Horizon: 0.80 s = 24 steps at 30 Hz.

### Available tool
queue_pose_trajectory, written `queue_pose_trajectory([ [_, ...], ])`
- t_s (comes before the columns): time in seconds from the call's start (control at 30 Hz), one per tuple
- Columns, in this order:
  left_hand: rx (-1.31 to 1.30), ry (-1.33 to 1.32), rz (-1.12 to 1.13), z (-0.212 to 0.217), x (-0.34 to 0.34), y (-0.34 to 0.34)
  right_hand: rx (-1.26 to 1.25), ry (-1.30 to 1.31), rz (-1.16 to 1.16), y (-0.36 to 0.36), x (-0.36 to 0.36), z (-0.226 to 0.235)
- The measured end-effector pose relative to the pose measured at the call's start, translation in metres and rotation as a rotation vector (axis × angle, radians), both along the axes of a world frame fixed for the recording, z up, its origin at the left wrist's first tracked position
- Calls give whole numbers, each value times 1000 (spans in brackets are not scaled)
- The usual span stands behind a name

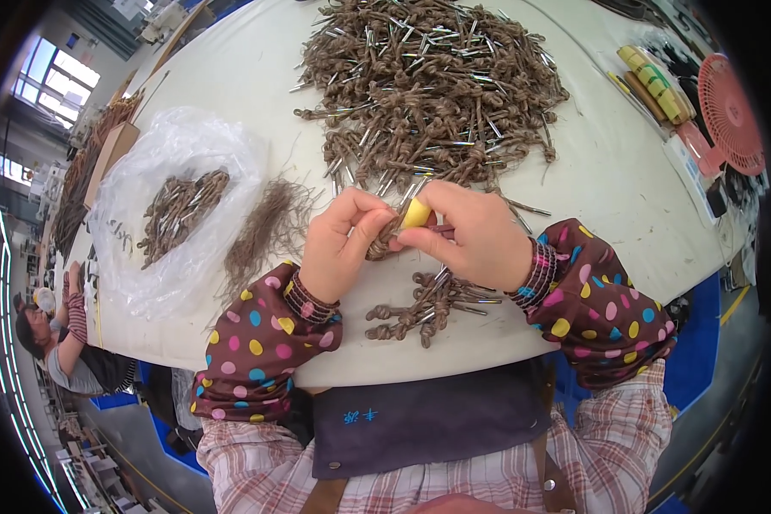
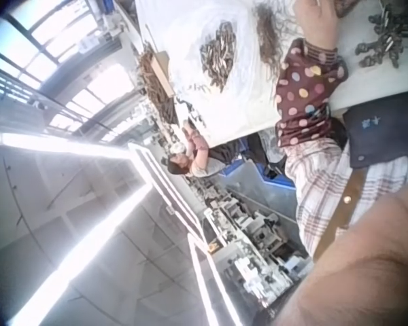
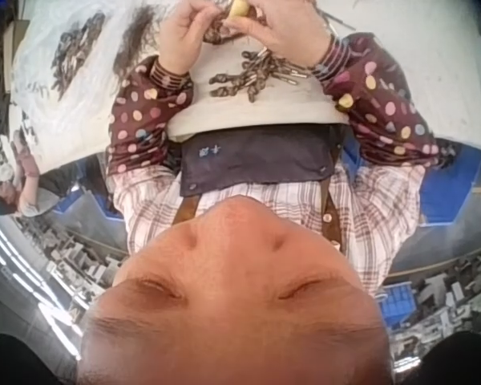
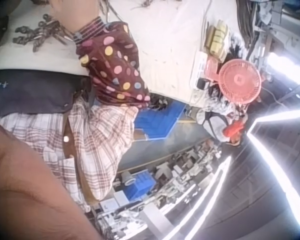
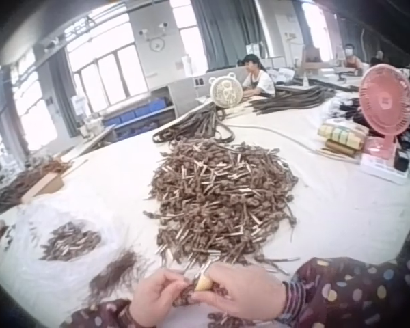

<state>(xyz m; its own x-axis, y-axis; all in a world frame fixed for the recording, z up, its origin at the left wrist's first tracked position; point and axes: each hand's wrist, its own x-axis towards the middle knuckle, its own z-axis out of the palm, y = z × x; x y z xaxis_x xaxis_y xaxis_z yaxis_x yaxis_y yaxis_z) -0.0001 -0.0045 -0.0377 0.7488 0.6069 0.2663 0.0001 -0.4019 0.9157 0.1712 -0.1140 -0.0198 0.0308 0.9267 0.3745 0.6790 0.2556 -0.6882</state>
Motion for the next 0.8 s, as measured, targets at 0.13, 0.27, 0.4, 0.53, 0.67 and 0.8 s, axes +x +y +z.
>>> queue_pose_trajectory([
  [0.13, -317, -88, -111, 4, 0, 1, -20, 245, -89, 7, 13, 7],
  [0.27, -299, -38, -125, 5, -1, 1, -52, 185, 17, 9, 16, 5],
  [0.4, 18, 99, 109, 7, -11, 36, -259, 189, 73, 7, 20, 12],
  [0.53, 702, 575, 403, 15, -30, 64, -255, 64, 132, 11, 29, -4],
  [0.67, 931, 392, 160, 17, -9, 49, -80, -59, 131, 11, 26, -25],
  [0.8, 689, 349, -100, 12, 14, 30, -176, -284, 195, 7, 22, -22],
])
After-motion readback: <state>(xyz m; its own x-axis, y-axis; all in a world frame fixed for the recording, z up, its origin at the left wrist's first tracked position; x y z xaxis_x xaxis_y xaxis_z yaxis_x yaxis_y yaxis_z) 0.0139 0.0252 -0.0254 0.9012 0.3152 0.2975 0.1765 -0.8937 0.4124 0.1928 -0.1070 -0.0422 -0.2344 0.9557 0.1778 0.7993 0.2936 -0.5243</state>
